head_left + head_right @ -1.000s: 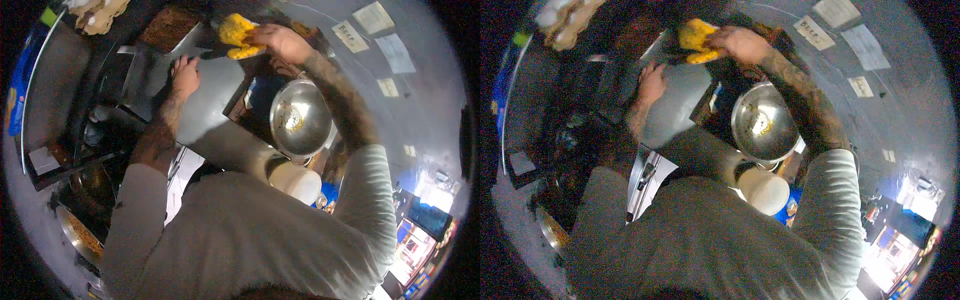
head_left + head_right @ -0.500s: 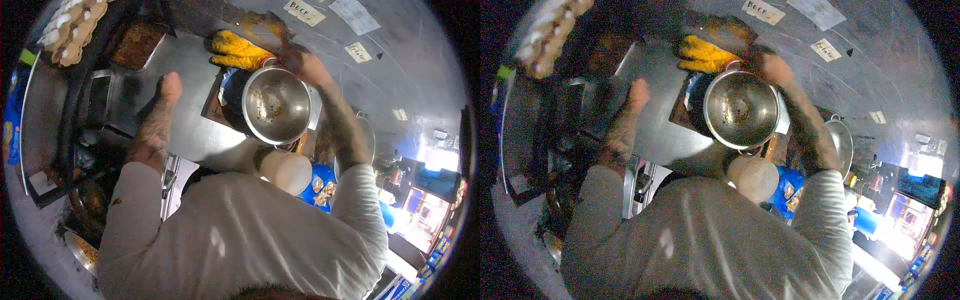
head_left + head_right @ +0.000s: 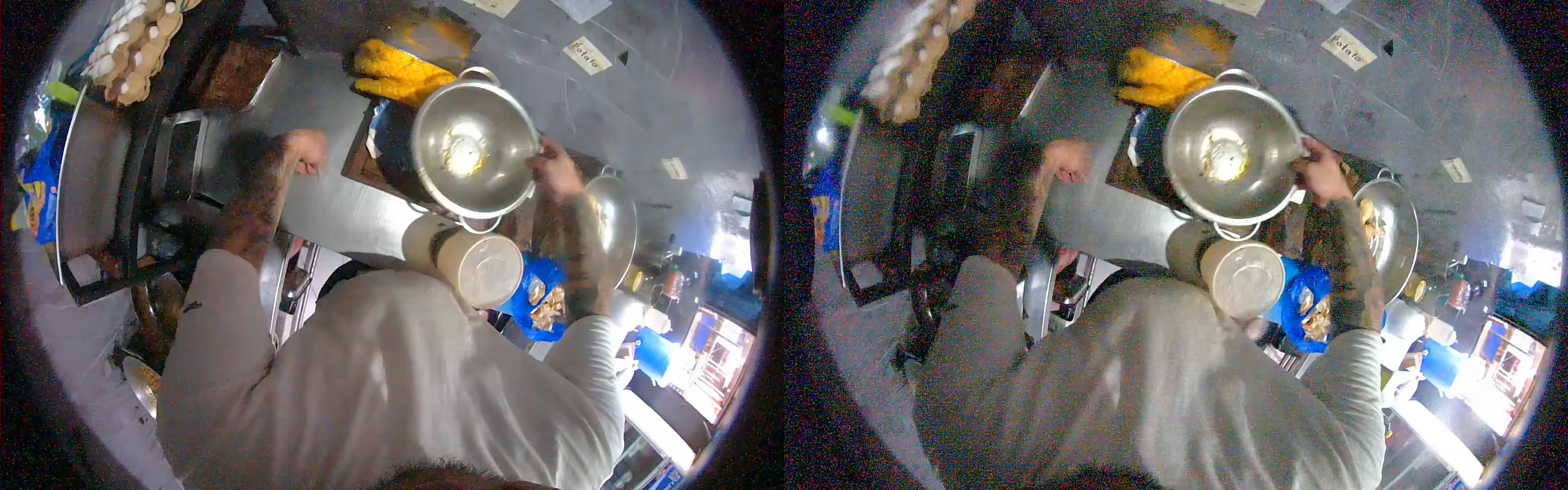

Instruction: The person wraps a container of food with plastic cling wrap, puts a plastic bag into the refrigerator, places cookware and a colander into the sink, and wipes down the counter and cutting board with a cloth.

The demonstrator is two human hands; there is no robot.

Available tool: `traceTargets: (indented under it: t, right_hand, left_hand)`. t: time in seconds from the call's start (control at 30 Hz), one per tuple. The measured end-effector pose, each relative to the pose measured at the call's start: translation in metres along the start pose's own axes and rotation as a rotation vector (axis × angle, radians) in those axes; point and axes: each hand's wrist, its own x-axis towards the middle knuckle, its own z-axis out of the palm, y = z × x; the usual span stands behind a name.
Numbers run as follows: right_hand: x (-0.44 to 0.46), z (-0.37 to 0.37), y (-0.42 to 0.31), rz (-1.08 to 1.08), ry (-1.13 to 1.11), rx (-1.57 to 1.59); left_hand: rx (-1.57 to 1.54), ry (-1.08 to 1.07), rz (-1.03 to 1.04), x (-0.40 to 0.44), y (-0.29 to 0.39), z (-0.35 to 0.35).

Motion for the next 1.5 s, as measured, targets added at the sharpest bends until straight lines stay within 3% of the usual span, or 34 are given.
traceTargets:
  t: [0.03,0.1,0.17,0.2,0.27,0.3,0.33,0.37,0.47,0.57,0.63,0.67,0.7,0.73,0.8,0.87,0.93,1.0,1.03,1.07,1.13,1.17,1.2,1.23,1.3,1.4,1.43,1.5]
  right_hand:
    - [-0.013,-0.009,-0.017,0.03,-0.015,-0.009]
    - [-0.017,-0.036,-0.01,0.008,0.066,0.05]
    - [-0.03,-0.047,-0.021,-0.018,0.156,0.104]
    - [-0.045,-0.052,-0.035,-0.047,0.142,0.136]
    - [-0.069,-0.063,-0.055,-0.079,0.137,0.166]
    - [-0.078,-0.07,-0.059,-0.104,0.223,0.191]
    - [-0.09,-0.077,-0.063,-0.128,0.312,0.217]
    - [-0.105,-0.084,-0.072,-0.128,0.324,0.218]
    - [-0.145,-0.094,-0.1,-0.146,0.272,0.219]
    - [-0.154,-0.107,-0.103,-0.16,0.18,0.247]
    - [-0.148,-0.106,-0.103,-0.195,0.119,0.216]
    - [-0.142,-0.101,-0.107,-0.211,0.074,0.197]
    - [-0.138,-0.094,-0.113,-0.223,0.038,0.184]
    - [-0.139,-0.078,-0.122,-0.24,0.035,0.137]
    - [-0.131,-0.05,-0.13,-0.262,-0.005,0.134]
    - [-0.113,-0.031,-0.136,-0.305,-0.146,0.029]
    - [-0.096,-0.001,-0.136,-0.423,-0.298,-0.11]
    - [-0.088,0.035,-0.132,-0.471,-0.387,-0.161]
    - [-0.089,0.059,-0.134,-0.501,-0.433,-0.198]
    - [-0.094,0.081,-0.135,-0.511,-0.442,-0.318]
    - [-0.139,0.133,-0.145,-0.491,-0.517,-0.486]
    - [-0.142,0.152,-0.134,-0.542,-0.54,-0.498]
    - [-0.15,0.17,-0.126,-0.753,-0.565,-0.686]
    - [-0.118,0.182,-0.104,-0.647,-0.664,-0.528]
    - [-0.149,0.217,-0.116,-0.635,-0.848,-0.473]
    - [-0.182,0.281,-0.133,-0.657,-1.129,-0.413]
    - [-0.211,0.301,-0.151,-0.789,-1.035,-0.721]
    - [-0.354,0.366,-0.111,-0.637,-1.357,-0.317]
  left_hand:
    - [0.0,-0.008,-0.004,-0.001,0.0,-0.006]
    - [-0.066,0.309,-0.156,-0.007,0.009,-0.031]
    - [-0.056,0.981,-0.169,-0.009,0.028,-0.043]
    - [-0.056,0.984,-0.163,-0.011,0.041,-0.049]
    - [-0.285,0.874,0.204,-0.025,0.082,-0.06]
    - [-0.25,0.879,0.274,-0.024,0.104,-0.057]
    - [-0.24,0.973,0.334,-0.038,0.132,-0.049]
    - [0.025,1.13,0.425,-0.015,0.139,-0.037]
    - [0.259,1.331,0.305,0.022,0.175,-0.009]
    - [0.096,1.265,0.269,0.013,0.197,-0.008]
    - [-0.753,1.091,0.308,-0.006,0.202,-0.005]
    - [-0.767,1.118,0.285,-0.006,0.202,0.004]
    - [-0.825,1.321,0.291,-0.007,0.202,0.021]
    - [-0.876,1.523,0.289,-0.008,0.201,0.044]
    - [-1.025,1.596,0.336,-0.024,0.201,0.102]
    - [-1.044,1.308,0.154,-0.073,0.208,0.163]
    - [-1.102,1.348,0.136,-0.105,0.223,0.247]
    - [-1.015,1.236,-0.113,-0.125,0.223,0.348]
    - [-0.939,1.259,-0.286,-0.137,0.229,0.408]
    - [-0.933,1.331,-0.3,-0.144,0.232,0.469]
    - [-1.168,1.232,-0.65,-0.168,0.258,0.575]
    - [-1.255,1.114,-0.84,-0.183,0.275,0.621]
    - [-1.317,1.115,-0.934,-0.189,0.296,0.672]
    - [-1.395,1.118,-1.06,-0.193,0.325,0.726]
    - [-1.571,1.002,-1.33,-0.201,0.392,0.807]
    - [-1.826,1.048,-1.5,-0.211,0.498,0.892]
    - [-1.931,1.044,-1.523,-0.223,0.526,0.909]
    - [-2.068,1.034,-1.584,-0.217,0.57,0.954]
